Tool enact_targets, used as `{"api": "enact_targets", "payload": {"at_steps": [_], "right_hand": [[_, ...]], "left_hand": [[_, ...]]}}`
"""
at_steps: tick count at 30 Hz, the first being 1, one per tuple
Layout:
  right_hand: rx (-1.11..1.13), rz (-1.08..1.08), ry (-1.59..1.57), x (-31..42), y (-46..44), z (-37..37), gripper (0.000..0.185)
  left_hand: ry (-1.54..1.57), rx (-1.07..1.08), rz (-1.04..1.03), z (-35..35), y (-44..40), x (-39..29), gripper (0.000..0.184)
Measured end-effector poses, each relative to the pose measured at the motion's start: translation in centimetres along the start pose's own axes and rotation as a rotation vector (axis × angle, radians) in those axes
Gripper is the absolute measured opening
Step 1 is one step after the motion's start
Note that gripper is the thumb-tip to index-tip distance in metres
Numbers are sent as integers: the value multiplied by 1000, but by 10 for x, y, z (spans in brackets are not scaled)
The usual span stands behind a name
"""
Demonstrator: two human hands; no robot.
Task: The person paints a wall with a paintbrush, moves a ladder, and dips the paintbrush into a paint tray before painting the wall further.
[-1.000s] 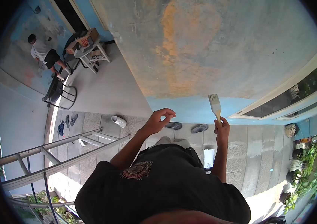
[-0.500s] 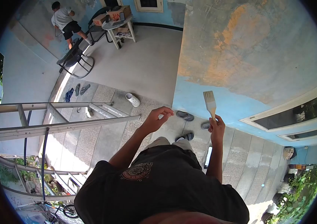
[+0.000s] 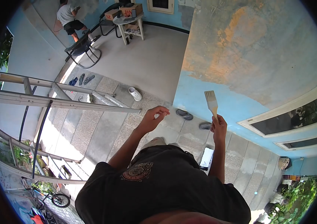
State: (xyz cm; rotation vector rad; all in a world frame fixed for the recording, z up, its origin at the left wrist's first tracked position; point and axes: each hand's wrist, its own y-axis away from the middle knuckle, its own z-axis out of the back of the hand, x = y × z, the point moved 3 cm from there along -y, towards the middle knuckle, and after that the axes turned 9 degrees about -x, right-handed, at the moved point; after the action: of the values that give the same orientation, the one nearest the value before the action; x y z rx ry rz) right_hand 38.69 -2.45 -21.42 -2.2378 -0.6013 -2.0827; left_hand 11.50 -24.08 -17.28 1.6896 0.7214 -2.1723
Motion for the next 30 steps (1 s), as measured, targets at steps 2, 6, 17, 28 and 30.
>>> {"api": "enact_targets", "payload": {"at_steps": [2,6,17,28,30], "right_hand": [[19,-52,-65,0,2,12,28],[61,-78,-71,5,18,45,29],[-175,11,31,-27,73,175,27],[-562,121,90,-46,182,275,25],[-658,149,125,-48,206,282,22]], "left_hand": [[3,-29,18,-9,15,-3,17],[21,-69,29,-37,48,-10,17],[-13,18,163,-128,136,-32,18],[38,369,71,-193,131,-36,17],[18,426,57,-200,124,-34,18]]}}
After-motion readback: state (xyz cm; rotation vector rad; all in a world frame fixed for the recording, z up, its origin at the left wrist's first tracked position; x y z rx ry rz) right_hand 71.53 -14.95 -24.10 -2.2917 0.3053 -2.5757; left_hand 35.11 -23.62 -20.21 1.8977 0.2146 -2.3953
